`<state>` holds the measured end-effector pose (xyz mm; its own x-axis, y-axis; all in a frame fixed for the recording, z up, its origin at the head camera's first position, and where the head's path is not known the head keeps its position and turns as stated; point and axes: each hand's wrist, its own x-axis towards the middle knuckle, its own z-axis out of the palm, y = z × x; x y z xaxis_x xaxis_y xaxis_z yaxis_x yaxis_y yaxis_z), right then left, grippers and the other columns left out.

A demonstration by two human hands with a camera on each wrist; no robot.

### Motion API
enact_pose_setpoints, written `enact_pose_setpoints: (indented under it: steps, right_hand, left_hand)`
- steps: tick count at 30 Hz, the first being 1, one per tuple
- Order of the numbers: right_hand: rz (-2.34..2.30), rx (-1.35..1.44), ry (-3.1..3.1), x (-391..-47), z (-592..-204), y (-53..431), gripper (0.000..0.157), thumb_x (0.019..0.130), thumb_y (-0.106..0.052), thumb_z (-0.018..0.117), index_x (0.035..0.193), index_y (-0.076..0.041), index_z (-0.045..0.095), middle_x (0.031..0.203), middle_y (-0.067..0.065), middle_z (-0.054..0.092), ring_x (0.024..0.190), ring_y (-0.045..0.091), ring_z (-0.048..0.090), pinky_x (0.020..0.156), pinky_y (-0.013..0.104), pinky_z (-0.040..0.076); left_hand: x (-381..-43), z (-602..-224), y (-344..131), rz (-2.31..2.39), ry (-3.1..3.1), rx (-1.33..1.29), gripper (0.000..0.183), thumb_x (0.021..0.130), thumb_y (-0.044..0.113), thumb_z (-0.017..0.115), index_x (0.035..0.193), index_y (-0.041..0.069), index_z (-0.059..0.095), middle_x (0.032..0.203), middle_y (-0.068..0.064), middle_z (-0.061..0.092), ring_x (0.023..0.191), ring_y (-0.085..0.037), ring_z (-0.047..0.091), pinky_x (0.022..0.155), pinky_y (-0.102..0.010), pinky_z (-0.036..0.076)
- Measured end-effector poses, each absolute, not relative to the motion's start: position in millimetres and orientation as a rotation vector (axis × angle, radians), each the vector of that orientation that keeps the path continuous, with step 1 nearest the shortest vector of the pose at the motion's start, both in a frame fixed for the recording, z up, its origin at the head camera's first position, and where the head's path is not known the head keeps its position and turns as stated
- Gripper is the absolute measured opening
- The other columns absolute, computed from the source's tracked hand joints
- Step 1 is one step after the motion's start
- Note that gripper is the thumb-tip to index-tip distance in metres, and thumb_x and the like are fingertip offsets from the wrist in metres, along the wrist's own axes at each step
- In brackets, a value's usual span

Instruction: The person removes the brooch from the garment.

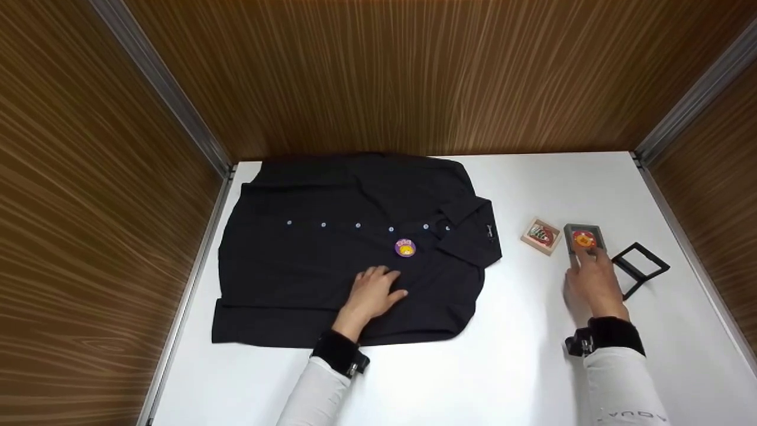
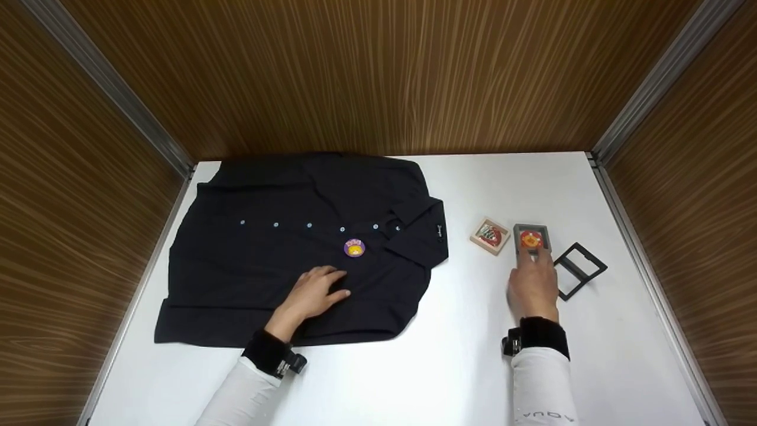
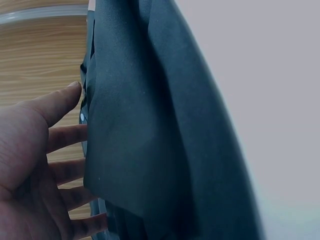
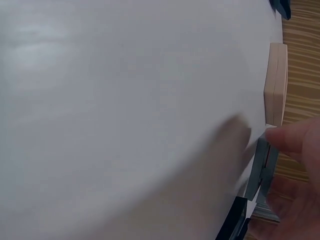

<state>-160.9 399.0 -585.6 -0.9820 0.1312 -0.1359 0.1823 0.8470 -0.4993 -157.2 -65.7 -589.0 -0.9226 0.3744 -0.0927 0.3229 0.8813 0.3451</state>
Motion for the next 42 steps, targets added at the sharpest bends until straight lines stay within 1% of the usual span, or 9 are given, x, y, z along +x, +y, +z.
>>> enact_pose_setpoints:
  steps: [6, 12, 17, 21, 28, 33, 36, 40, 42]
  right_hand:
    - [-0.685, 0.136, 2.989, -160.3, -582.7, 402.1, 0.056, 0.1, -0.01, 0.048, 0.153, 0.005, 0.035, 0.146, 0.047, 0.024, 0.127, 0.068, 0.033, 0.107, 0.073, 0.03]
    - [-0.635, 0.12, 2.958, -160.9, -580.8, 407.3, 0.056, 0.101, -0.011, 0.048, 0.154, 0.001, 0.036, 0.146, 0.046, 0.025, 0.118, 0.069, 0.041, 0.099, 0.075, 0.037]
    - [-0.608, 0.094, 2.95, -161.6, -580.3, 410.2, 0.057, 0.099, -0.009, 0.049, 0.153, 0.003, 0.037, 0.141, 0.048, 0.028, 0.113, 0.069, 0.044, 0.094, 0.075, 0.04]
    - [-0.615, 0.096, 2.958, -161.2, -581.3, 410.7, 0.058, 0.097, -0.008, 0.05, 0.152, 0.004, 0.037, 0.139, 0.046, 0.03, 0.114, 0.067, 0.043, 0.093, 0.075, 0.04]
    - [-0.63, 0.159, 2.936, -161.1, -583.6, 408.4, 0.063, 0.098, -0.01, 0.047, 0.157, -0.001, 0.031, 0.143, 0.045, 0.027, 0.117, 0.066, 0.04, 0.096, 0.076, 0.037]
    - [-0.736, 0.158, 2.923, -165.2, -581.0, 405.3, 0.057, 0.098, -0.006, 0.045, 0.153, 0.003, 0.034, 0.144, 0.046, 0.024, 0.124, 0.067, 0.036, 0.102, 0.075, 0.034]
    - [-0.861, 0.193, 2.886, -167.6, -578.3, 403.3, 0.054, 0.101, -0.004, 0.045, 0.153, 0.005, 0.033, 0.147, 0.047, 0.02, 0.129, 0.069, 0.031, 0.106, 0.076, 0.03]
    - [-0.936, 0.224, 2.892, -171.8, -577.8, 396.4, 0.055, 0.103, -0.007, 0.045, 0.155, 0.005, 0.029, 0.149, 0.048, 0.016, 0.133, 0.07, 0.025, 0.108, 0.076, 0.026]
    - [-0.931, 0.198, 2.924, -173.6, -577.9, 388.3, 0.056, 0.103, -0.009, 0.047, 0.155, 0.004, 0.03, 0.149, 0.048, 0.016, 0.133, 0.07, 0.026, 0.109, 0.076, 0.027]
  left_hand:
    - [-157.4, -588.2, -65.6, 0.503, 2.896, 0.542, 0.05, 0.099, 0.045, 0.065, 0.138, 0.013, 0.065, 0.136, -0.014, 0.061, 0.129, -0.032, 0.054, 0.106, -0.052, 0.043]
    - [-157.2, -588.2, -65.7, 0.491, 2.903, 0.547, 0.051, 0.099, 0.046, 0.064, 0.138, 0.013, 0.065, 0.137, -0.014, 0.061, 0.13, -0.032, 0.054, 0.106, -0.052, 0.043]
    - [-156.5, -588.6, -65.5, 0.492, 2.906, 0.555, 0.051, 0.099, 0.045, 0.065, 0.138, 0.013, 0.065, 0.137, -0.014, 0.061, 0.13, -0.033, 0.054, 0.106, -0.051, 0.043]
    - [-156.4, -589.8, -65.4, 0.49, 2.913, 0.56, 0.051, 0.099, 0.045, 0.065, 0.138, 0.013, 0.065, 0.137, -0.014, 0.061, 0.13, -0.032, 0.054, 0.106, -0.051, 0.043]
    - [-156.3, -591.1, -65.7, 0.498, 2.913, 0.553, 0.05, 0.098, 0.045, 0.066, 0.137, 0.012, 0.065, 0.136, -0.014, 0.061, 0.129, -0.032, 0.054, 0.106, -0.052, 0.043]
    - [-156.2, -590.5, -66.5, 0.5, 2.912, 0.552, 0.05, 0.098, 0.045, 0.066, 0.137, 0.013, 0.065, 0.137, -0.014, 0.061, 0.13, -0.032, 0.054, 0.106, -0.051, 0.043]
    - [-156.1, -590.4, -67.5, 0.504, 2.906, 0.557, 0.05, 0.098, 0.044, 0.066, 0.137, 0.012, 0.065, 0.137, -0.014, 0.061, 0.13, -0.032, 0.054, 0.108, -0.05, 0.042]
    - [-156.2, -591.5, -70.3, 0.493, 2.905, 0.557, 0.051, 0.099, 0.044, 0.065, 0.138, 0.011, 0.065, 0.139, -0.014, 0.06, 0.133, -0.032, 0.053, 0.112, -0.05, 0.04]
    - [-156.7, -591.9, -72.7, 0.475, 2.921, 0.549, 0.051, 0.099, 0.045, 0.064, 0.138, 0.011, 0.065, 0.139, -0.015, 0.059, 0.133, -0.032, 0.052, 0.112, -0.051, 0.039]
